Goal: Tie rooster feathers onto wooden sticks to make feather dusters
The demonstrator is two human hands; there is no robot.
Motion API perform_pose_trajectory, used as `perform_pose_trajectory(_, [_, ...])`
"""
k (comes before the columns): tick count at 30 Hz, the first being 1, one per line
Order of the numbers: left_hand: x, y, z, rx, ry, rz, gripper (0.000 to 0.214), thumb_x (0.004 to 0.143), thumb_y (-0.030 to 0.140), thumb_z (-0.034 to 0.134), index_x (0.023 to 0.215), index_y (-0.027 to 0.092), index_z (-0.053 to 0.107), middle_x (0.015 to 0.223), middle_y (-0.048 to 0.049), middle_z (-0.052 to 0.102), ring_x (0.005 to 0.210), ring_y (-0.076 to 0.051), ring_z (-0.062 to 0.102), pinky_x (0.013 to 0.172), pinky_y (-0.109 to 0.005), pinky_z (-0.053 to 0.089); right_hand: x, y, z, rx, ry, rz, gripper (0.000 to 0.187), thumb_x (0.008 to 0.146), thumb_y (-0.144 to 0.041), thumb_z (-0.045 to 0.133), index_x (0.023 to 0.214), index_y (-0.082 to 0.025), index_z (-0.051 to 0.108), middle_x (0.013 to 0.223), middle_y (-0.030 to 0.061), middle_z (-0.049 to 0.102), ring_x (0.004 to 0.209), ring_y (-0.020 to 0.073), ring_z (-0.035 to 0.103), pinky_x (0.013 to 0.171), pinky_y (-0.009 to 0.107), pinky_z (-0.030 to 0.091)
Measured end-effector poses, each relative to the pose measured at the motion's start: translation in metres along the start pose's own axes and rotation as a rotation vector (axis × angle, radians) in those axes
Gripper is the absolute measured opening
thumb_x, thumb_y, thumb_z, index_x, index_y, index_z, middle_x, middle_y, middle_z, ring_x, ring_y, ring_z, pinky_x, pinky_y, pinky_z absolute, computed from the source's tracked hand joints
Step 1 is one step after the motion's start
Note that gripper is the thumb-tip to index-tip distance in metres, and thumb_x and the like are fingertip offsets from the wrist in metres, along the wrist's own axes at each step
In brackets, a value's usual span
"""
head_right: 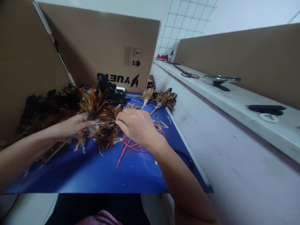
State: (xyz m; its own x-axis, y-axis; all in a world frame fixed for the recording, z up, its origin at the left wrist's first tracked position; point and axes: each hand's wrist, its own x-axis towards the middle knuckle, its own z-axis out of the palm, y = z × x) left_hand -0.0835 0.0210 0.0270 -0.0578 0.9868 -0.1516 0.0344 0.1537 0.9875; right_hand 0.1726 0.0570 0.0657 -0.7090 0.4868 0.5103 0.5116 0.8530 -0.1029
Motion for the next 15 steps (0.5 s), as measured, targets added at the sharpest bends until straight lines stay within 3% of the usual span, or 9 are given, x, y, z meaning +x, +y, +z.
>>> perform_pose_trajectory(3, [0.001,0.005,0.003,0.45,0.038,0.111,0.015,0.067,0.022,0.074,0.067,0.017,0.06,0.056,0.0008,0.055,0.052,-0.013,0.049,0.043,-0.02,0.035,-0.006,-0.004,0.001,-0.114,0.06,-0.028,0.022,0.093,-0.025,0.049,0.084,-0.017,0.067,0.082,0.0056,0.067,0.081,0.0164,0.06,0.07,0.028,0.037])
perform_pose_trajectory(5, [0.001,0.01,0.005,0.683,0.019,0.153,0.015,0.071,0.029,0.067,0.077,0.017,0.062,0.071,-0.0019,0.064,0.069,-0.018,0.059,0.061,-0.025,0.047,-0.008,-0.004,0.002,-0.188,0.097,-0.028,0.023,0.094,-0.025,0.048,0.082,-0.017,0.067,0.079,0.0049,0.067,0.077,0.0158,0.059,0.067,0.028,0.034])
perform_pose_trajectory(8, [-0.002,0.015,0.009,0.974,-0.041,0.132,0.024,0.079,0.038,0.053,0.088,0.017,0.06,0.088,-0.0049,0.068,0.084,-0.022,0.063,0.081,-0.031,0.048,-0.011,-0.002,0.004,-0.254,0.145,-0.026,0.025,0.094,-0.025,0.048,0.079,-0.017,0.067,0.074,0.0031,0.066,0.071,0.0142,0.057,0.063,0.028,0.031])
perform_pose_trajectory(15, [0.001,0.01,0.016,1.347,-0.052,0.1,0.026,0.085,0.037,0.046,0.095,0.014,0.052,0.086,-0.0142,0.067,0.077,-0.026,0.065,0.071,-0.033,0.048,-0.028,-0.019,0.005,-0.363,0.232,-0.135,0.02,0.089,-0.015,0.053,0.072,-0.017,0.062,0.068,0.0016,0.06,0.065,0.014,0.049,0.058,0.029,0.026])
